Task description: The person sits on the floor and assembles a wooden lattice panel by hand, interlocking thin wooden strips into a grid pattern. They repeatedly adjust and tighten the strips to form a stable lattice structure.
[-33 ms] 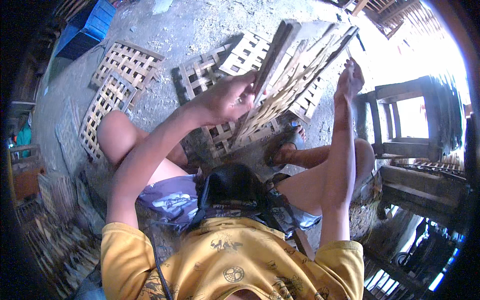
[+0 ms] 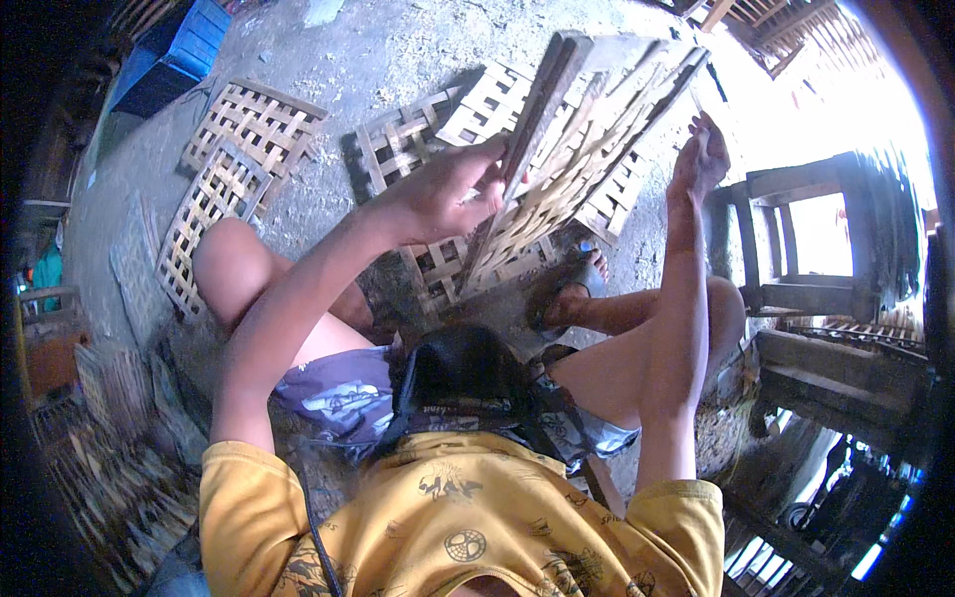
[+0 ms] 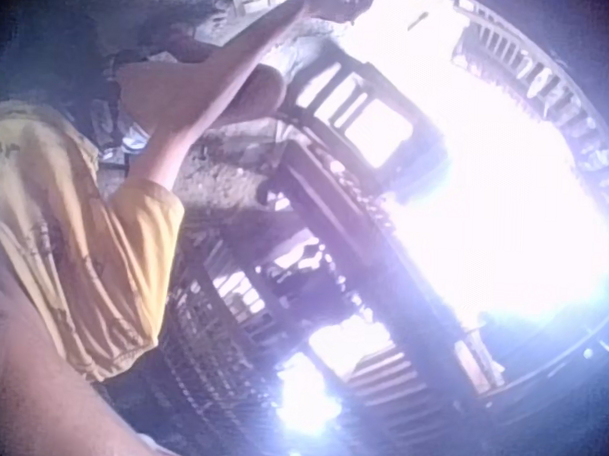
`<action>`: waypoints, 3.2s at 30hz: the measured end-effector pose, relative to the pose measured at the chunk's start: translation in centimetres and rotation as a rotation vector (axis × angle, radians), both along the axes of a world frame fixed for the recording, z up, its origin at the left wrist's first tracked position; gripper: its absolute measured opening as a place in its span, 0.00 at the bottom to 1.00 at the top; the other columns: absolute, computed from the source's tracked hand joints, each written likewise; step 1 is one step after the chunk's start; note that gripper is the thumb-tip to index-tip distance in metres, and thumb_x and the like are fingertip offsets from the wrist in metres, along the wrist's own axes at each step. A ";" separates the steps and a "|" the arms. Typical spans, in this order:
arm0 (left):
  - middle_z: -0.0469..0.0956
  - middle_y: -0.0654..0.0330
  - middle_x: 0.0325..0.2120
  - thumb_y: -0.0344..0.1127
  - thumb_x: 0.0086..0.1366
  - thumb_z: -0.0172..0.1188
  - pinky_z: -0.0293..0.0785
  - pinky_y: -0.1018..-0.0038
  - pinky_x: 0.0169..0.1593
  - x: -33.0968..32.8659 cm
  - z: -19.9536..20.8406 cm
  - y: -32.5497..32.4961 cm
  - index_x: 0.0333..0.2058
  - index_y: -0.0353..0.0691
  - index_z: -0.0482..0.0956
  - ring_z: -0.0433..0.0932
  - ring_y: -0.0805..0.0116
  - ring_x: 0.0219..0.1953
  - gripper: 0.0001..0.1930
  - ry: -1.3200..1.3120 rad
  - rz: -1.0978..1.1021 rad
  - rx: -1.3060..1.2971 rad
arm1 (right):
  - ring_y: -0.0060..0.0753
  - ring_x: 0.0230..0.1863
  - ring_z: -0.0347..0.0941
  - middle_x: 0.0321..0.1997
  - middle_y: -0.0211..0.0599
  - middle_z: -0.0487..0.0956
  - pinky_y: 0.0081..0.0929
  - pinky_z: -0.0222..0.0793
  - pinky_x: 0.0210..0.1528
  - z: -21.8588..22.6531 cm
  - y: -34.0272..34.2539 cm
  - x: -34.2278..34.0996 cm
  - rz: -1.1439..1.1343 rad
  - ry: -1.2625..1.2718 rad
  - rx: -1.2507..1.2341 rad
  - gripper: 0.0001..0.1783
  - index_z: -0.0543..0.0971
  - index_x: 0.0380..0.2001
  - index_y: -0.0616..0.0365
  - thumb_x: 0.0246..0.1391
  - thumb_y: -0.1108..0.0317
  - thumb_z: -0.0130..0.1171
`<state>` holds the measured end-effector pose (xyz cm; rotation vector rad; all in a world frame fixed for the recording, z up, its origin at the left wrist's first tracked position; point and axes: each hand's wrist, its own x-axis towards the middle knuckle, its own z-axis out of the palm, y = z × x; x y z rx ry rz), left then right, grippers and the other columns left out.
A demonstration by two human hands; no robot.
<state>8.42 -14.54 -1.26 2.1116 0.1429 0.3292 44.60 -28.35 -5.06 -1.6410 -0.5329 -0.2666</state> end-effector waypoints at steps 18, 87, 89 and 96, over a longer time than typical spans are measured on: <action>0.82 0.57 0.43 0.49 0.67 0.68 0.85 0.70 0.45 0.5 0.9 4.9 0.57 0.34 0.71 0.84 0.70 0.42 0.30 -0.388 0.295 -0.422 | 0.23 0.36 0.83 0.36 0.36 0.88 0.25 0.77 0.42 7.7 -3.7 -11.9 0.181 -0.554 -0.086 0.10 0.85 0.42 0.60 0.56 0.79 0.63; 0.81 0.59 0.45 0.40 0.72 0.62 0.87 0.68 0.43 2.1 0.6 4.9 0.57 0.38 0.71 0.85 0.66 0.44 0.20 -0.328 0.679 -0.453 | 0.39 0.37 0.86 0.34 0.47 0.87 0.36 0.79 0.42 8.2 -2.8 -13.1 0.721 -0.054 -0.563 0.10 0.78 0.47 0.58 0.65 0.76 0.52; 0.79 0.56 0.48 0.38 0.72 0.62 0.88 0.70 0.41 2.9 1.0 3.8 0.60 0.35 0.69 0.85 0.65 0.44 0.23 -0.357 0.638 -0.467 | 0.41 0.38 0.85 0.36 0.48 0.87 0.38 0.80 0.44 6.9 -2.7 -13.6 0.794 -0.172 -0.713 0.17 0.79 0.56 0.57 0.66 0.73 0.52; 0.71 0.47 0.57 0.37 0.68 0.63 0.90 0.72 0.45 4.6 1.5 3.3 0.68 0.30 0.59 0.83 0.62 0.48 0.35 -0.398 0.407 -0.476 | 0.50 0.34 0.82 0.34 0.50 0.84 0.46 0.75 0.37 2.6 -1.9 -14.3 0.709 -0.173 -0.694 0.06 0.80 0.40 0.59 0.63 0.70 0.59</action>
